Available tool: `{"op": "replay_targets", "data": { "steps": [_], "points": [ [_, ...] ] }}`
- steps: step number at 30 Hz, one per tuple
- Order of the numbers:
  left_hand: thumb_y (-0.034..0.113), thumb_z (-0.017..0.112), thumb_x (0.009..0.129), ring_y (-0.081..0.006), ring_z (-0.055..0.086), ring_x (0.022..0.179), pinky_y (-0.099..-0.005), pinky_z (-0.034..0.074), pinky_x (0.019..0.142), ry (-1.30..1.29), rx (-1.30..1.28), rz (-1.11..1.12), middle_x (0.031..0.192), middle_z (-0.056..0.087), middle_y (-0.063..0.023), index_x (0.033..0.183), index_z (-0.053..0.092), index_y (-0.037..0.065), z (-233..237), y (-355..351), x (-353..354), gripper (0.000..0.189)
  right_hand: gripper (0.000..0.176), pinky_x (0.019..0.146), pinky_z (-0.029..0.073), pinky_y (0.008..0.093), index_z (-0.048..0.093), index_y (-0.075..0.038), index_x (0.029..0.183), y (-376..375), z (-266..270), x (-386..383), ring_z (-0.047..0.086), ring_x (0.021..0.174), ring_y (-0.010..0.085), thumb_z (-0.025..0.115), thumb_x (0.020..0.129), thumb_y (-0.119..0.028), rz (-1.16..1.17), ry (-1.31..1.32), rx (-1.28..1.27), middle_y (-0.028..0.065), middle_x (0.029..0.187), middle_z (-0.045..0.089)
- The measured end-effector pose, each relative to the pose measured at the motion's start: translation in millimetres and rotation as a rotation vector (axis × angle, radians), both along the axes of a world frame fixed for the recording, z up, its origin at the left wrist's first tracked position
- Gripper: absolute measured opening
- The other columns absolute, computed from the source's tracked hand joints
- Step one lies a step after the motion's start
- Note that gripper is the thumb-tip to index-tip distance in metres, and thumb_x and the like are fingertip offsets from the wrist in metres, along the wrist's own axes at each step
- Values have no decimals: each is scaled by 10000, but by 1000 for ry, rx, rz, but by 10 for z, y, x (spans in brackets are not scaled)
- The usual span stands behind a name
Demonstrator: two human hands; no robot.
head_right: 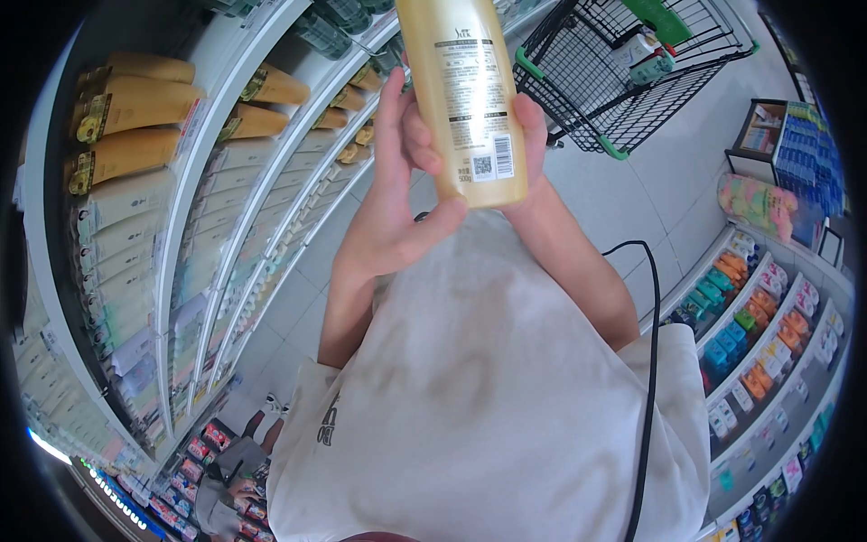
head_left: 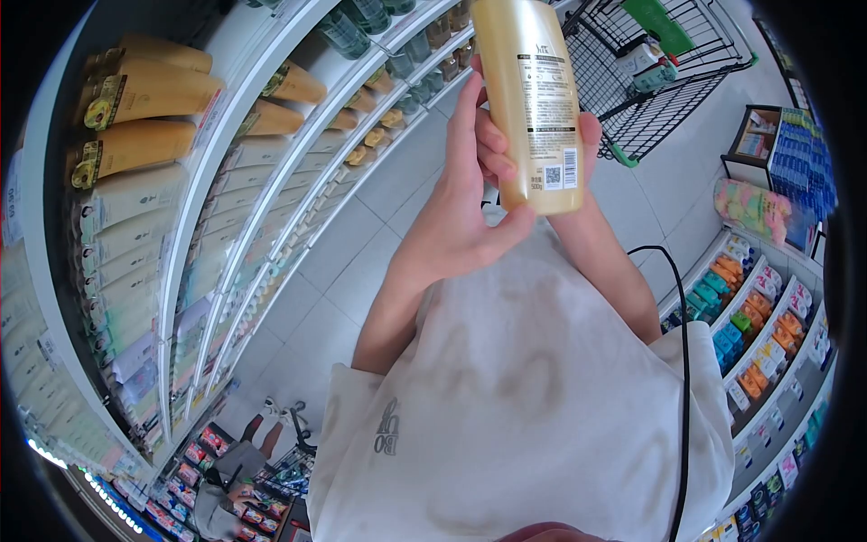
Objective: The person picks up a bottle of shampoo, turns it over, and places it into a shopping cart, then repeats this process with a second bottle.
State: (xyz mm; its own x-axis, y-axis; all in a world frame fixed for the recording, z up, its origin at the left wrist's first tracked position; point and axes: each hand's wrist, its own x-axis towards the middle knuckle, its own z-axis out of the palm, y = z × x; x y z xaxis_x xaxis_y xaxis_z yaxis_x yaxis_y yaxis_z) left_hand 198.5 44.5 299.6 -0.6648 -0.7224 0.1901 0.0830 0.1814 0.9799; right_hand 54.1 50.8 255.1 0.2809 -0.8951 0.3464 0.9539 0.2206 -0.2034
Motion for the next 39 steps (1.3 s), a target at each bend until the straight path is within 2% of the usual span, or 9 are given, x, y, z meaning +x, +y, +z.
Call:
{"op": "replay_targets", "data": {
  "steps": [2, 4, 10, 17, 20, 22, 28, 37, 39],
  "points": [
    [39, 675, 681, -185, 430, 914, -328, 454, 834, 30, 6, 11, 1112, 346, -98, 1496, 2, 36, -20, 15, 6, 1057, 933, 692, 435, 327, 268, -33, 1438, 9, 29, 36, 529, 739, 253, 550, 778, -628, -6, 7, 1, 183, 961, 528],
    [151, 732, 697, -333, 282, 1354, -467, 207, 1117, 27, -3, 29, 1451, 248, -223, 1480, -30, 5, -68, 29, -3, 1102, 912, 697, 440, 330, 290, -31, 1426, 32, 37, 49, 530, 750, 256, 546, 783, -625, -11, 14, 6, 184, 960, 528],
    [186, 799, 666, -324, 347, 1309, -458, 351, 1039, -88, 54, 145, 1433, 257, -229, 1474, 8, 21, -1, 54, -20, 1142, 825, 724, 467, 340, 388, -11, 1346, 61, -22, 60, 547, 784, 260, 541, 804, -613, -20, 112, 29, 191, 996, 529],
    [187, 830, 625, -354, 349, 1299, -472, 386, 1015, -16, 14, 311, 1425, 257, -217, 1468, 39, 34, 8, -48, -142, 1166, 838, 751, 522, 346, 378, 9, 1342, 87, -44, -30, 598, 909, 266, 636, 776, -552, 83, 223, 72, 212, 1072, 540],
    [194, 831, 627, -347, 371, 1282, -467, 395, 1003, 84, 203, 401, 1419, 268, -223, 1468, 51, 40, 96, -92, -231, 1158, 860, 736, 550, 335, 373, 9, 1346, 66, -43, -96, 610, 961, 264, 709, 738, -498, 134, 236, 123, 214, 1101, 542],
    [254, 855, 607, -363, 381, 1272, -428, 524, 898, -22, 49, 446, 1427, 240, -215, 1447, 57, -22, 49, -180, -256, 1191, 854, 759, 540, 354, 384, 9, 1341, 97, -18, -192, 610, 959, 272, 720, 729, -483, 147, 285, 240, 210, 1097, 551],
    [264, 852, 608, -341, 435, 1207, -454, 442, 947, -120, -84, 618, 1376, 341, -212, 1460, 114, 42, 15, -471, -486, 1149, 822, 812, 514, 394, 403, 9, 1330, 40, -86, -560, 607, 964, 280, 746, 712, -411, 350, 350, 225, 193, 1081, 575],
    [146, 651, 845, -245, 499, 1129, -385, 410, 954, 78, -9, 836, 1329, 412, -151, 1395, 269, 24, -137, -664, -914, 681, 908, 841, 505, 373, 306, -6, 1403, -140, 94, -980, 577, 1002, 233, 777, 703, -340, 223, 842, 249, 139, 1198, 527],
    [150, 520, 939, -221, 526, 1090, -368, 405, 957, 194, 27, 961, 1282, 460, -132, 1317, 369, 0, -106, -611, -1028, 433, 913, 844, 503, 368, 298, -7, 1411, -209, 150, -1038, 561, 1027, 216, 778, 701, -322, 148, 906, 178, 129, 1214, 518]
  ]
}}
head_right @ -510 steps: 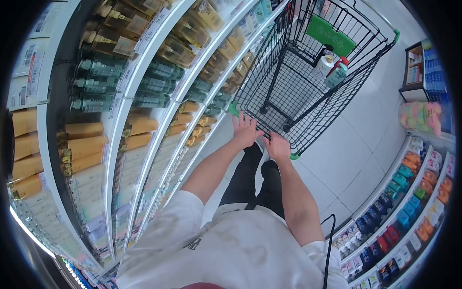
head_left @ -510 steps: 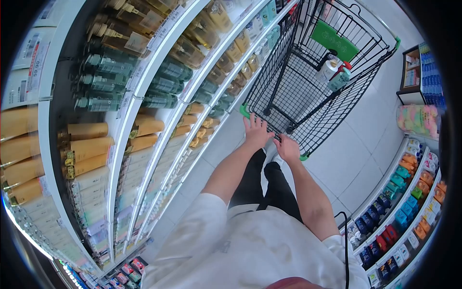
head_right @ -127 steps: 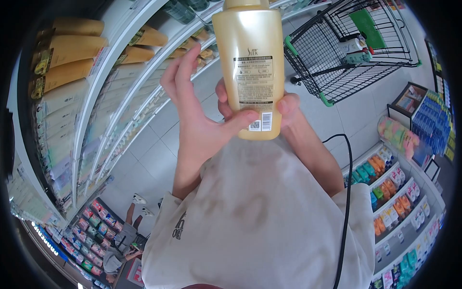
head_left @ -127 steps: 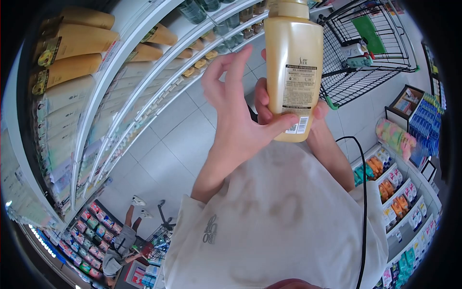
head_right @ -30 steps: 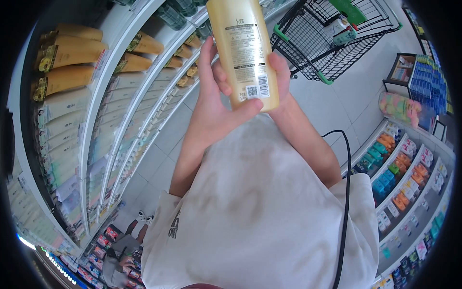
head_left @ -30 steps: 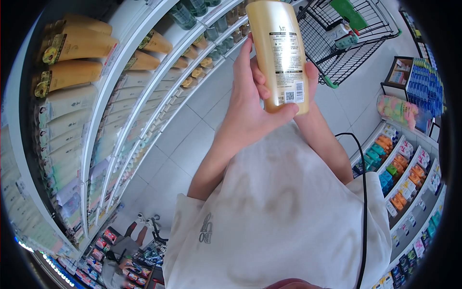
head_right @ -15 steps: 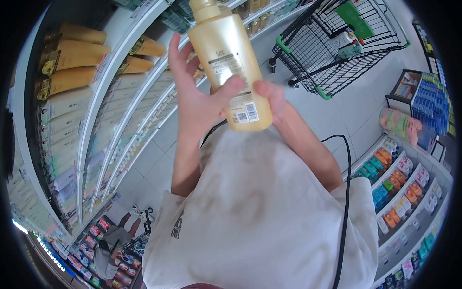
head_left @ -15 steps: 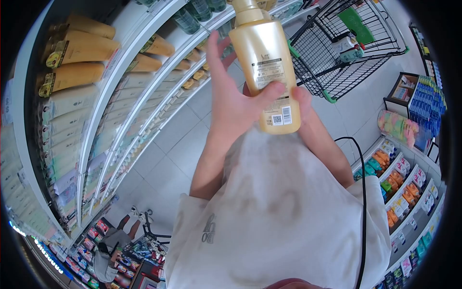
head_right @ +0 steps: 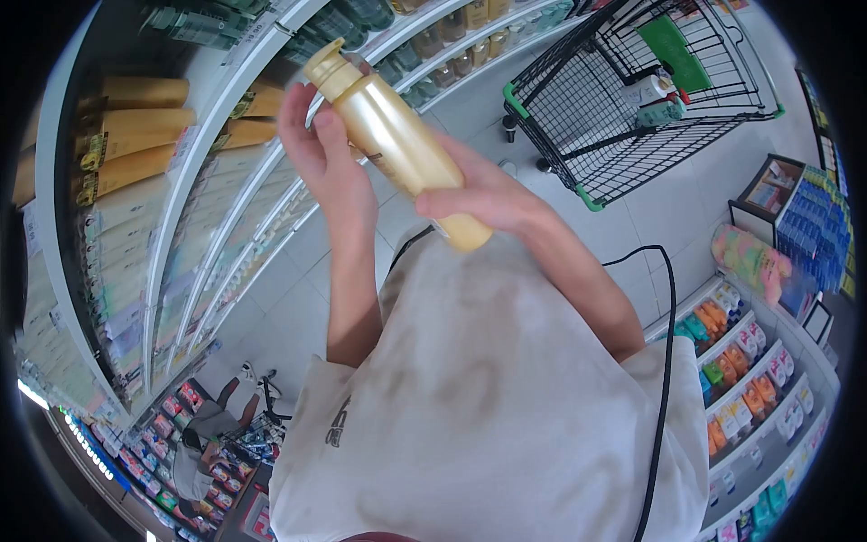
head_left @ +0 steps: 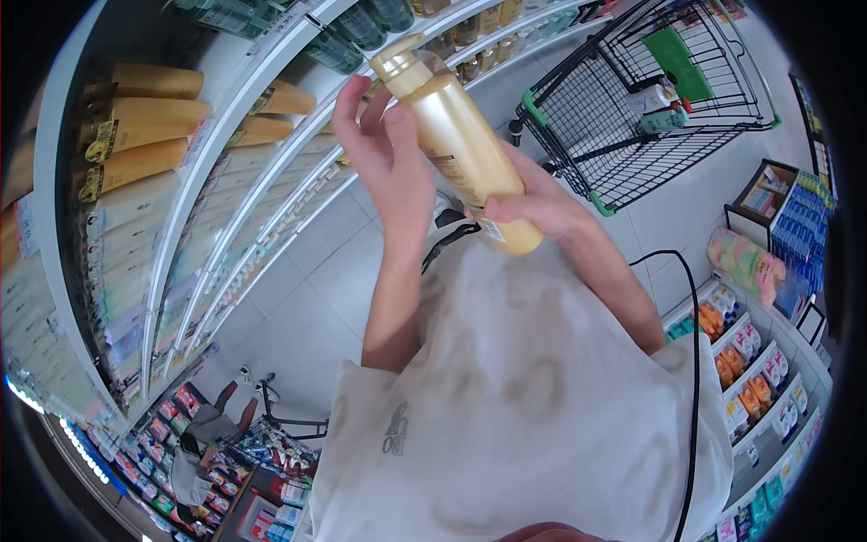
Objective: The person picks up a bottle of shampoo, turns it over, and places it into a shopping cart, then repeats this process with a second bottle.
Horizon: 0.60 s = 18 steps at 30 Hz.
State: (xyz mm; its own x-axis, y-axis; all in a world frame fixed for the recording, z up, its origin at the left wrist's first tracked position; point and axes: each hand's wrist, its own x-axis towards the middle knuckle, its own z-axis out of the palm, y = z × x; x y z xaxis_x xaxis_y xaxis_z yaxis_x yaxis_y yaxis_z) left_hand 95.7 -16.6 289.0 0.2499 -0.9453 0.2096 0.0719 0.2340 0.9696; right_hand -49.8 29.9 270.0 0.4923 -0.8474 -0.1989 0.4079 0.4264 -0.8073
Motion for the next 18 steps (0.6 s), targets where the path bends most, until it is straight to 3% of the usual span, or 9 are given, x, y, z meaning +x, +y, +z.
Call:
{"op": "replay_targets", "data": {
  "steps": [3, 5, 7, 11, 14, 16, 18],
  "points": [
    [157, 426, 986, -216, 541, 1066, -364, 398, 968, 172, 70, 35, 1219, 513, -118, 1222, 456, -14, -121, 30, 15, 293, 927, 878, 481, 354, 279, -8, 1429, -62, 60, -101, 520, 1084, 190, 778, 697, -286, -34, 102, -116, 112, 1249, 497],
    [209, 421, 998, -225, 529, 1094, -386, 401, 974, 155, 106, 6, 1201, 527, -133, 1159, 480, -3, -142, 84, 20, 273, 936, 909, 460, 344, 269, -7, 1438, -88, 97, -170, 496, 1116, 182, 777, 696, -267, -34, 135, -137, 104, 1268, 484],
    [261, 415, 1010, -234, 517, 1121, -407, 404, 981, 141, 138, -25, 1184, 541, -148, 1095, 504, 7, -164, 131, 6, 283, 898, 988, 376, 318, 269, -5, 1454, -120, 139, -235, 440, 1189, 172, 747, 710, -164, -78, 205, -268, 96, 1303, 461],
    [228, 464, 979, -237, 501, 1142, -398, 402, 976, 198, 156, -160, 1213, 522, -133, 1180, 456, 34, -124, 226, -208, 279, 902, 987, 369, 301, 260, -19, 1461, -122, 102, -315, 449, 1176, 162, 748, 718, -173, -124, 241, -373, 91, 1286, 477],
    [165, 531, 931, -233, 496, 1154, -385, 385, 1000, 321, 110, -226, 1234, 508, -130, 1279, 378, 39, 37, 295, -520, 401, 942, 955, 391, 333, 244, -26, 1464, -103, 105, -330, 500, 1153, 225, 754, 689, -191, -271, 353, -428, 131, 1259, 511],
    [122, 573, 898, -226, 497, 1152, -375, 371, 1019, 411, 109, -259, 1239, 501, -131, 1324, 326, 39, 57, 306, -642, 499, 995, 886, 412, 386, 229, -21, 1462, -132, 183, -401, 541, 1057, 308, 760, 645, -221, -267, 799, -608, 182, 1188, 540],
    [122, 606, 873, -224, 504, 1155, -370, 414, 995, 197, 173, -252, 1279, 473, -137, 1343, 306, 34, 47, 285, -727, 565, 1010, 850, 410, 412, 235, -26, 1459, -90, 178, -474, 536, 1004, 332, 763, 624, -235, -274, 917, -689, 188, 1144, 545]
  ]
}}
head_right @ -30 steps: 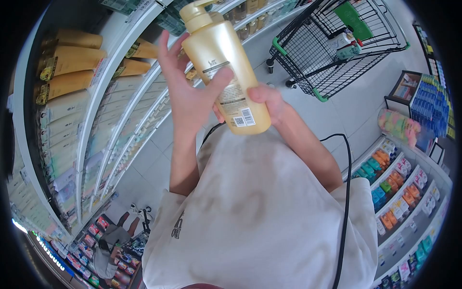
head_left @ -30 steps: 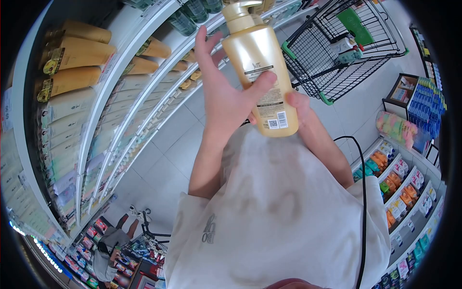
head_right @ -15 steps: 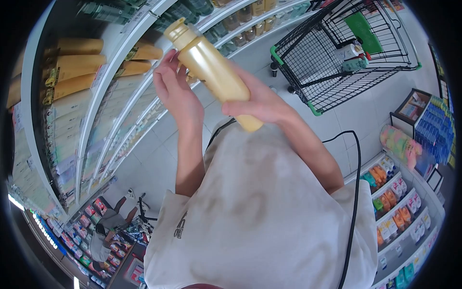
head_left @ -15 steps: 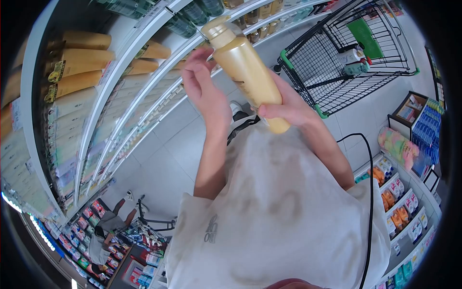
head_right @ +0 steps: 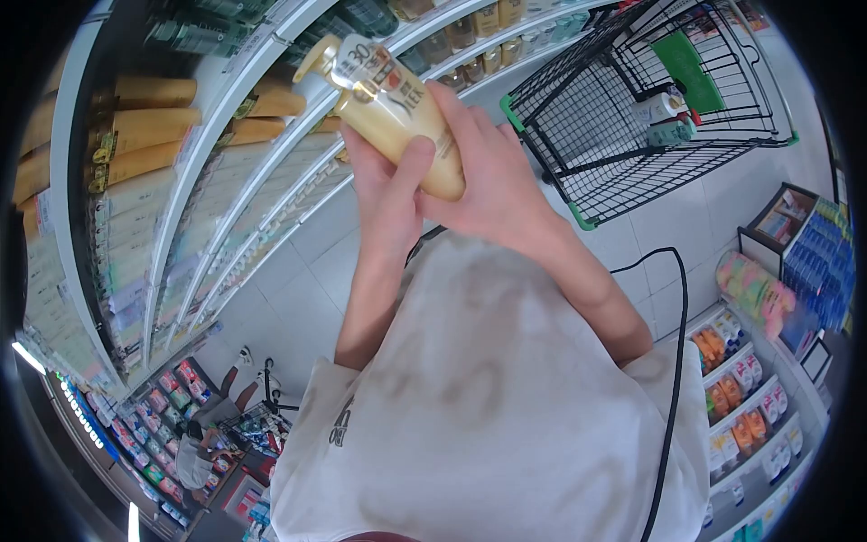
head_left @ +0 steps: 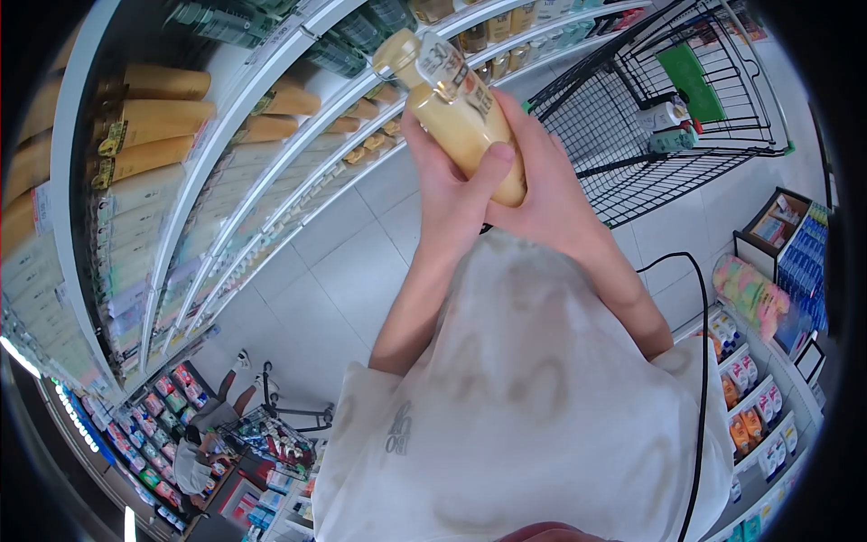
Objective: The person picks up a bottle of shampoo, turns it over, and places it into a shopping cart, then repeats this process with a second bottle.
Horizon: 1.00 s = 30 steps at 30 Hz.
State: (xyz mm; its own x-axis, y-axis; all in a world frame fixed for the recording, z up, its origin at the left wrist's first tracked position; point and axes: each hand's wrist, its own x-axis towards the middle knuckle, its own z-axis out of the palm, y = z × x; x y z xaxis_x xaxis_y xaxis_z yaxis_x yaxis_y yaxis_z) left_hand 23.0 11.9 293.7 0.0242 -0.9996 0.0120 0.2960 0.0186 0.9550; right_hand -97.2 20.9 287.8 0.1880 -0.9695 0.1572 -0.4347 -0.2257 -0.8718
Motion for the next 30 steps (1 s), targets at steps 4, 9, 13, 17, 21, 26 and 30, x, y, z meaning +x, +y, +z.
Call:
{"op": "replay_targets", "data": {
  "steps": [4, 9, 13, 17, 21, 26, 30],
  "points": [
    [91, 572, 885, -232, 546, 1116, -363, 474, 945, 161, 200, -38, 1267, 497, -153, 1343, 319, 8, 38, -100, -1, 531, 993, 788, 416, 422, 260, -48, 1452, 106, 68, -92, 528, 908, 327, 761, 621, -258, -8, 65, -82, 160, 1033, 548],
    [200, 442, 963, -269, 608, 1040, -408, 536, 880, 451, 292, -149, 1189, 560, -167, 1308, 399, -13, -33, -179, -38, 407, 840, 786, 441, 371, 350, -53, 1414, 137, 174, -309, 539, 903, 301, 728, 681, -213, 17, 16, -64, 152, 1065, 557],
    [532, 220, 983, -281, 573, 1103, -435, 496, 926, 465, 407, -291, 1225, 555, -148, 1328, 419, 9, -96, -179, -47, 658, 636, 723, 426, 272, 454, -44, 1347, 168, 158, -431, 542, 863, 177, 666, 757, -149, 15, -178, 53, 73, 1017, 581],
    [587, 210, 970, -275, 591, 1061, -431, 520, 891, 506, 393, -274, 1207, 556, -154, 1320, 416, 9, -97, -153, -67, 706, 482, 622, 446, 268, 541, -62, 1260, 152, 103, -448, 581, 764, 151, 653, 794, -104, -22, -302, 35, 67, 906, 588],
    [616, 212, 960, -273, 614, 1000, -425, 534, 867, 559, 393, -187, 1182, 563, -165, 1304, 422, 8, 43, -130, -112, 730, 326, 578, 414, 235, 580, -45, 1131, 178, 65, -444, 530, 691, 90, 642, 815, -99, -93, -368, 63, 23, 842, 581],
    [684, 197, 924, -281, 593, 1020, -431, 518, 866, 490, 351, -302, 1178, 561, -165, 1326, 417, 30, -16, -143, 11, 798, 145, 511, 368, 238, 569, -26, 944, 203, -7, -433, 469, 588, 78, 626, 844, -113, -130, -357, 83, 10, 739, 555],
    [706, 208, 909, -286, 574, 1054, -447, 508, 877, 470, 345, -299, 1206, 545, -154, 1354, 399, 47, -4, -132, 65, 818, 198, 465, 333, 266, 529, -8, 745, 227, -27, -403, 419, 512, 90, 625, 860, -138, -106, -321, 181, 30, 608, 483]
  ]
}}
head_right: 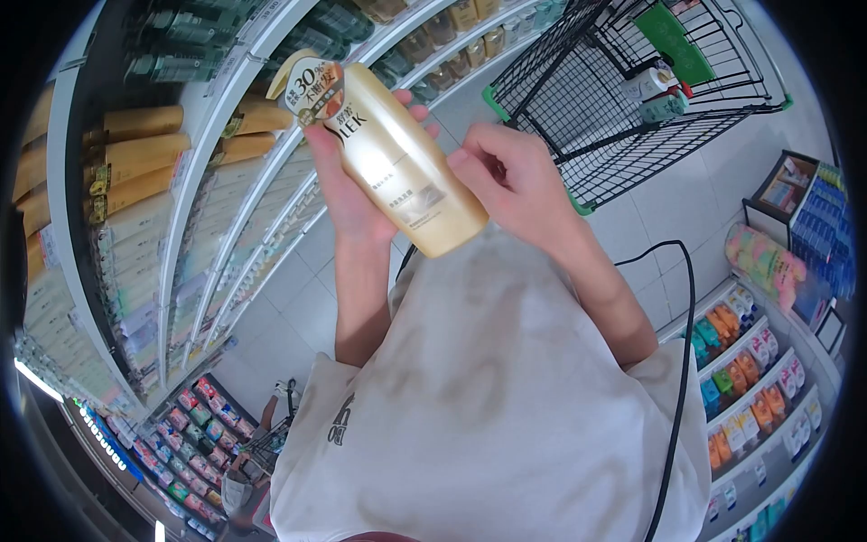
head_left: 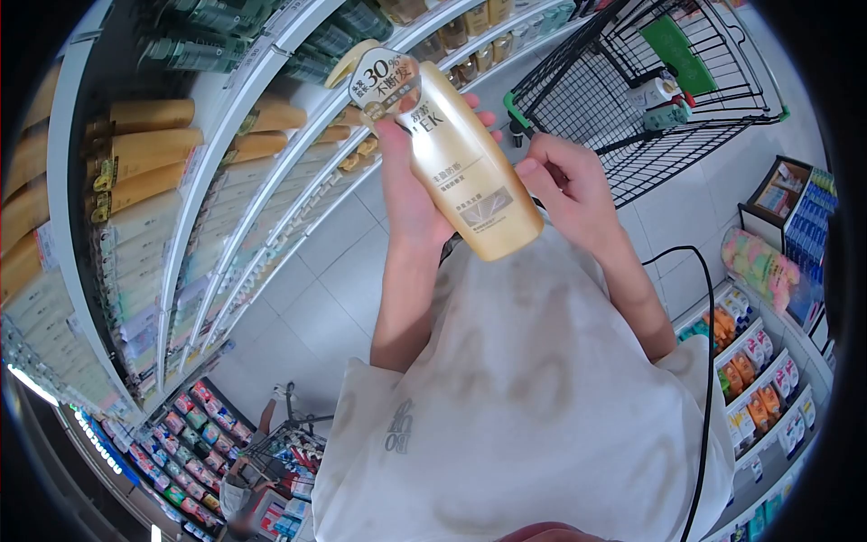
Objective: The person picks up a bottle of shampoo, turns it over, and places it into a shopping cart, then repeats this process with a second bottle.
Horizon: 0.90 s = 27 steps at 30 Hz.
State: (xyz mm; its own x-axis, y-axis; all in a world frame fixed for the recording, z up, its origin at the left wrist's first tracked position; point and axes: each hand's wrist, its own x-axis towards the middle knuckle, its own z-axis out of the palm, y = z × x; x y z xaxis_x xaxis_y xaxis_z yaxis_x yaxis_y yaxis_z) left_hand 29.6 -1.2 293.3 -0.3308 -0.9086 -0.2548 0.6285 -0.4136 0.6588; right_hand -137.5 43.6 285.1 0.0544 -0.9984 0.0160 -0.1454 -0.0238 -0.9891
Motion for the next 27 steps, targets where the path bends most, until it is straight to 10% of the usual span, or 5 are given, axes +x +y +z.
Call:
{"op": "replay_targets", "data": {
  "steps": [14, 17, 27],
  "points": [
    [639, 224, 948, -303, 605, 1028, -426, 531, 866, 125, 42, -10, 1178, 560, -175, 1279, 445, -4, -108, 115, 54, 757, 494, 470, 375, 251, 349, -77, 584, -168, 150, 307, 496, 519, 108, 796, 710, -246, -72, 265, -73, 35, 549, 487],
    [650, 219, 942, -306, 596, 1057, -423, 530, 871, 174, 6, -34, 1200, 551, -174, 1283, 442, -9, -109, 128, 33, 775, 448, 482, 391, 242, 362, -80, 602, -192, 15, 315, 521, 556, 78, 752, 773, -221, -131, -6, -35, 27, 577, 530],
    [690, 222, 915, -361, 542, 1140, -480, 486, 928, 9, 34, 16, 1276, 510, -195, 1379, 374, 56, -42, 106, -87, 800, 104, 579, 360, 179, 462, -55, 1047, -183, -85, 110, 444, 652, 15, 497, 952, -32, -132, -433, 60, -7, 751, 563]
  ]
}}
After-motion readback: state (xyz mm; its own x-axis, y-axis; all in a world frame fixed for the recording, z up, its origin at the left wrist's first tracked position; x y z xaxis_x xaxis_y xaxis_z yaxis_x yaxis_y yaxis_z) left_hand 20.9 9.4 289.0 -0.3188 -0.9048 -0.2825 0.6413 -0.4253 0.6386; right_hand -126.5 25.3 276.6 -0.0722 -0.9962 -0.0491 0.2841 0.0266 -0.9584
